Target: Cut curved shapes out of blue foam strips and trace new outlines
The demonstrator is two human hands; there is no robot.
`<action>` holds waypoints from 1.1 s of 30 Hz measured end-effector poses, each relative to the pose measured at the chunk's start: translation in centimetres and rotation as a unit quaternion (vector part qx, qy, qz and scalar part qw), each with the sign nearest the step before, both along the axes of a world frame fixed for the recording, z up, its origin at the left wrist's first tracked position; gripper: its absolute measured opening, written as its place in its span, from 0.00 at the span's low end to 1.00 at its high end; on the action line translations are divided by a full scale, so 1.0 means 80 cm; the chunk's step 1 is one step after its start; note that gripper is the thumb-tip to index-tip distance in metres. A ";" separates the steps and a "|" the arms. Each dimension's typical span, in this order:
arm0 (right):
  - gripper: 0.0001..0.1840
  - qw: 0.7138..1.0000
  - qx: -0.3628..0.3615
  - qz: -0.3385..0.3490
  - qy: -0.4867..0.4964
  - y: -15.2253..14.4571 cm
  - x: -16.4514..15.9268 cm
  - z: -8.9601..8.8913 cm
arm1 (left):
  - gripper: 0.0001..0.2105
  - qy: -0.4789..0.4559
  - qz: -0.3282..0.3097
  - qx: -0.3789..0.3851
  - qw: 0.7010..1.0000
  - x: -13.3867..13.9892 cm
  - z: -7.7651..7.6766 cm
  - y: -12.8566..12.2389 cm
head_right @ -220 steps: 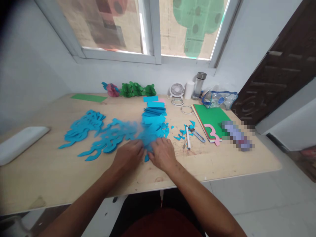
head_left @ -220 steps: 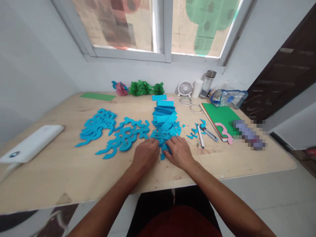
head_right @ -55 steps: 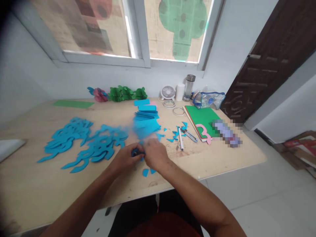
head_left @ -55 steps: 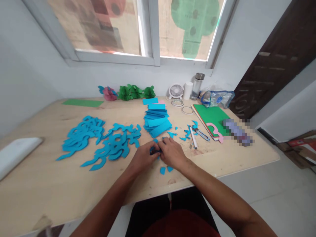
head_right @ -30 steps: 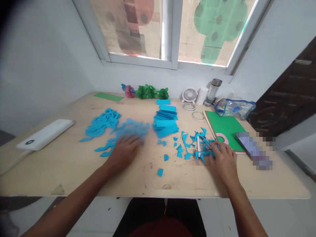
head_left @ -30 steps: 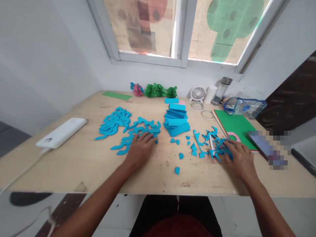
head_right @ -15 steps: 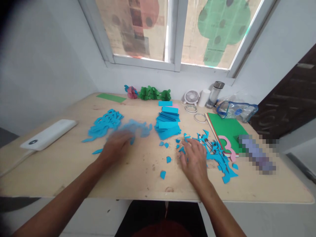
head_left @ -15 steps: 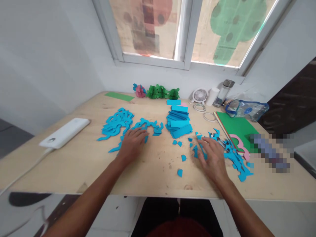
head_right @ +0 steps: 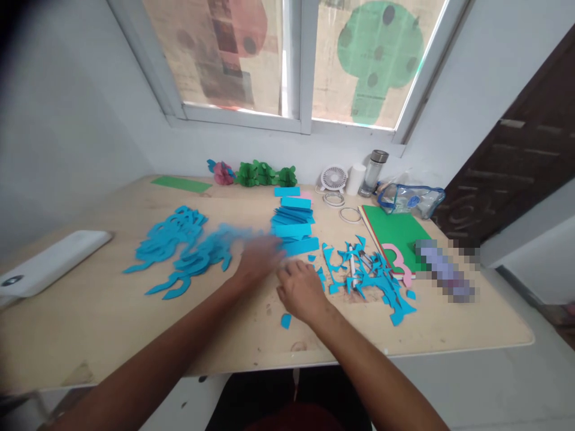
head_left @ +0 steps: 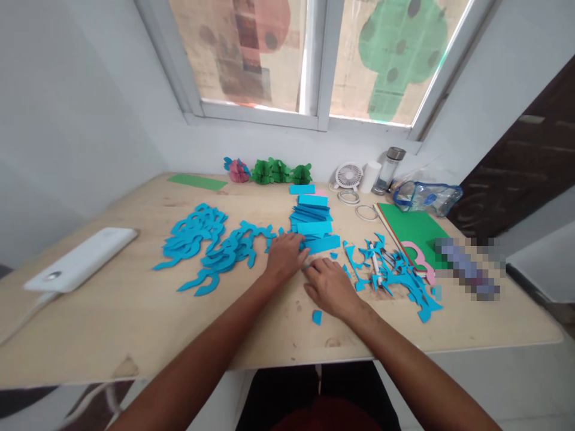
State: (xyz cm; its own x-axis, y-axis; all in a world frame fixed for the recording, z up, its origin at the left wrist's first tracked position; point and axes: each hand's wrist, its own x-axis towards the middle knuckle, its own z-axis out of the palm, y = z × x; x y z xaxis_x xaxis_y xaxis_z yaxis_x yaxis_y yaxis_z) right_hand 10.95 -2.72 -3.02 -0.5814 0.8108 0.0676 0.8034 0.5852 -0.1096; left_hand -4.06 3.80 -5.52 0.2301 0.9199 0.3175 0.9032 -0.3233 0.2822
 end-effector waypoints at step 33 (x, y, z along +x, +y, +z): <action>0.17 0.827 -0.168 -0.148 0.516 0.061 0.046 0.002 | 0.13 -0.601 -0.061 -0.230 0.763 -0.001 0.023 -0.012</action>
State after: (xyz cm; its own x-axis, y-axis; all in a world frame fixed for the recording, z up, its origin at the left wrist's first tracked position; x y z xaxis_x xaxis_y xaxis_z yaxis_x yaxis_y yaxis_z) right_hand 14.64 2.19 -2.85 -0.1282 0.9810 0.1459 0.2835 0.1772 -0.9425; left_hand -4.16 2.80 -3.68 0.1193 0.9927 0.0166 -0.1273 -0.0013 0.9919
